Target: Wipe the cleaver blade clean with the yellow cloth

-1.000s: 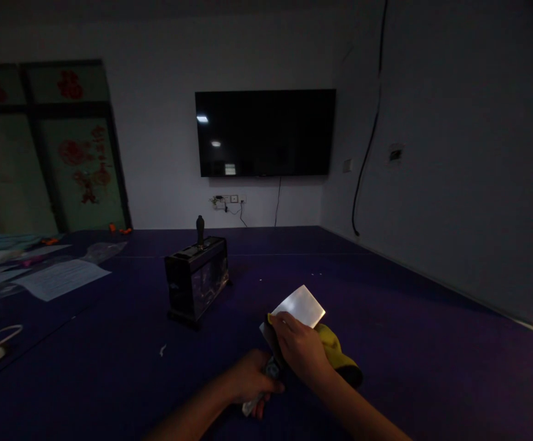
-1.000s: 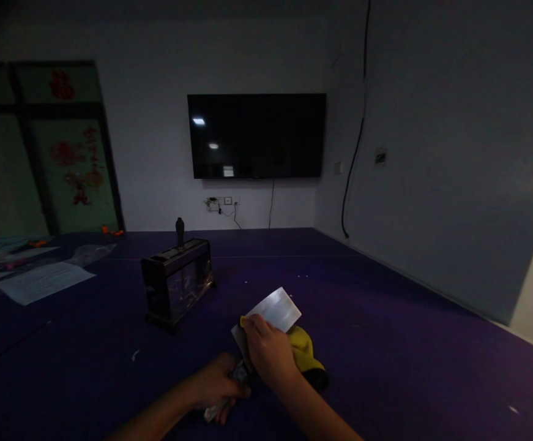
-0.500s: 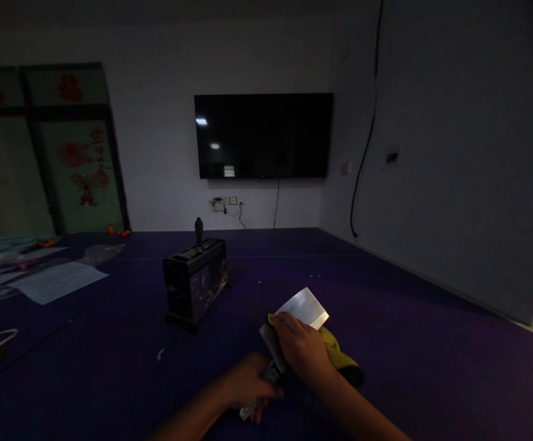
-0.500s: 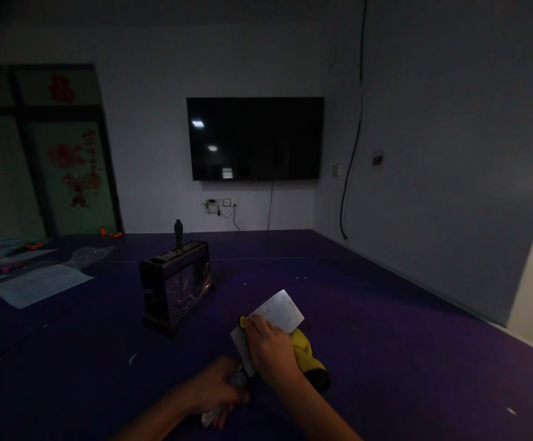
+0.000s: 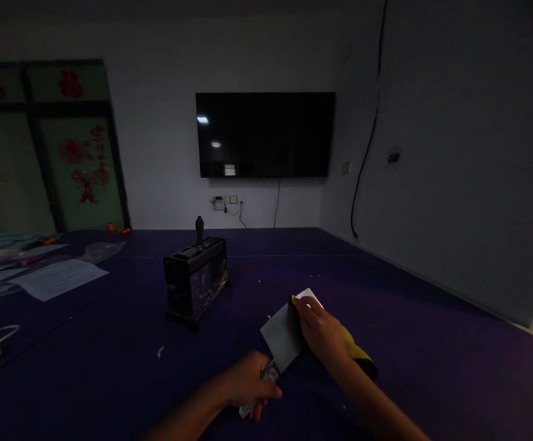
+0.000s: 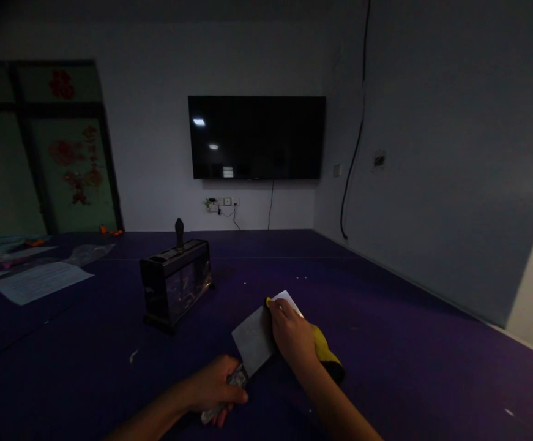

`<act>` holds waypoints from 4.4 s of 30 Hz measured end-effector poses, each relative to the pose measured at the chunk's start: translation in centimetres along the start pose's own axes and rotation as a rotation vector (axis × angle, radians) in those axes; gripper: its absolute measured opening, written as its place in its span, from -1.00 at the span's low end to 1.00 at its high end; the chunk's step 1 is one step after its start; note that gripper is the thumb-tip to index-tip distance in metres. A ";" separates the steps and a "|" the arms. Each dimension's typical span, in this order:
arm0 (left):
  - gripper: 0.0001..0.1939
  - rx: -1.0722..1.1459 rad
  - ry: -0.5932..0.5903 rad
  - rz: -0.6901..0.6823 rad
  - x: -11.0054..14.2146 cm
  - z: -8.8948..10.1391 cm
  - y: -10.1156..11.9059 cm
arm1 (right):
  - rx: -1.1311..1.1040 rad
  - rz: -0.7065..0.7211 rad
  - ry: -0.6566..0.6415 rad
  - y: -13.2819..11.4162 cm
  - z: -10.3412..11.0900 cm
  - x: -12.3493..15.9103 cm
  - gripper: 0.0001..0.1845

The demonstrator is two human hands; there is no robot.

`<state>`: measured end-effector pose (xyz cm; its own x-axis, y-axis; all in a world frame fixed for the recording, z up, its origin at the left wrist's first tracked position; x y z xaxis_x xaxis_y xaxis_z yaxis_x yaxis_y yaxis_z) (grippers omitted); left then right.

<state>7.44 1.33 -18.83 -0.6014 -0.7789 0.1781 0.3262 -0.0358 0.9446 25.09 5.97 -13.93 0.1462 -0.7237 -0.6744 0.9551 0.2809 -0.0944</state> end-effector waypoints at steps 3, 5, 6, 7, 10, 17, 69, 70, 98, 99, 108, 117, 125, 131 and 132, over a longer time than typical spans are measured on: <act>-0.78 0.006 0.004 0.000 -0.1 0.0 -0.1 | -0.017 0.102 -0.019 -1.7 -0.3 0.7 -0.60; -0.77 0.003 0.002 0.009 -0.3 -0.1 -0.2 | -0.037 0.158 -0.020 -2.5 -0.5 1.2 -0.59; -0.77 -0.001 0.000 0.013 -0.4 -0.1 -0.3 | -0.044 0.180 -0.021 -2.7 -0.6 1.3 -0.58; -0.77 -0.004 -0.002 0.016 -0.5 -0.1 -0.4 | -0.050 0.197 -0.021 -2.9 -0.7 1.4 -0.58; -0.75 -0.006 -0.002 0.011 -0.6 0.0 -0.6 | -0.071 0.219 -0.002 -2.7 -0.7 1.4 -0.61; -0.69 -0.010 -0.043 -0.026 -0.1 0.1 -0.2 | -0.036 0.013 0.018 0.3 -0.3 0.0 -0.63; -0.79 0.250 0.097 -0.069 -0.6 0.1 -1.4 | 0.004 -0.161 -0.101 3.8 -1.8 -0.4 -0.64; -0.80 0.252 0.101 -0.070 -0.6 0.1 -1.4 | 0.004 -0.159 -0.104 3.7 -1.9 -0.4 -0.63; -0.83 0.276 0.148 -0.067 -0.8 0.1 -1.8 | 0.041 -0.049 -0.183 3.0 -2.0 -0.2 -0.62; -0.83 0.277 0.153 -0.066 -0.8 0.1 -1.8 | 0.037 -0.055 -0.184 3.0 -2.0 -0.2 -0.62; -0.83 0.261 0.094 -0.074 -0.6 0.2 -1.3 | 0.029 -0.085 -0.190 2.8 -1.5 -0.1 -0.63; -0.86 0.127 -0.032 -0.021 -0.2 0.3 -0.2 | 0.001 -0.108 -0.073 3.4 -1.3 -0.3 -0.63; -0.86 -0.001 -0.081 -0.003 0.0 0.4 0.0 | -0.075 -0.099 0.074 3.3 -0.3 -0.3 -0.61; -0.85 0.018 -0.051 -0.021 0.0 0.3 0.0 | -0.075 -0.084 0.054 3.3 -0.2 -0.3 -0.61; -0.85 0.039 -0.048 -0.027 0.0 0.3 0.0 | -0.073 -0.075 0.037 3.2 -0.3 -0.3 -0.61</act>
<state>7.27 1.52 -18.79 -0.6440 -0.7472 0.1644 0.2812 -0.0313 0.9591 28.04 7.26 -14.24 0.0646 -0.7213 -0.6896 0.9413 0.2735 -0.1978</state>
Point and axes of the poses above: each hand's wrist, its own x-axis away from the middle knuckle, its own z-axis out of the back of the hand, y = z × x, the point moved 2 cm from there along -x, towards the middle knuckle, and after that the axes turned 7 degrees about -z, right-handed, at the moved point
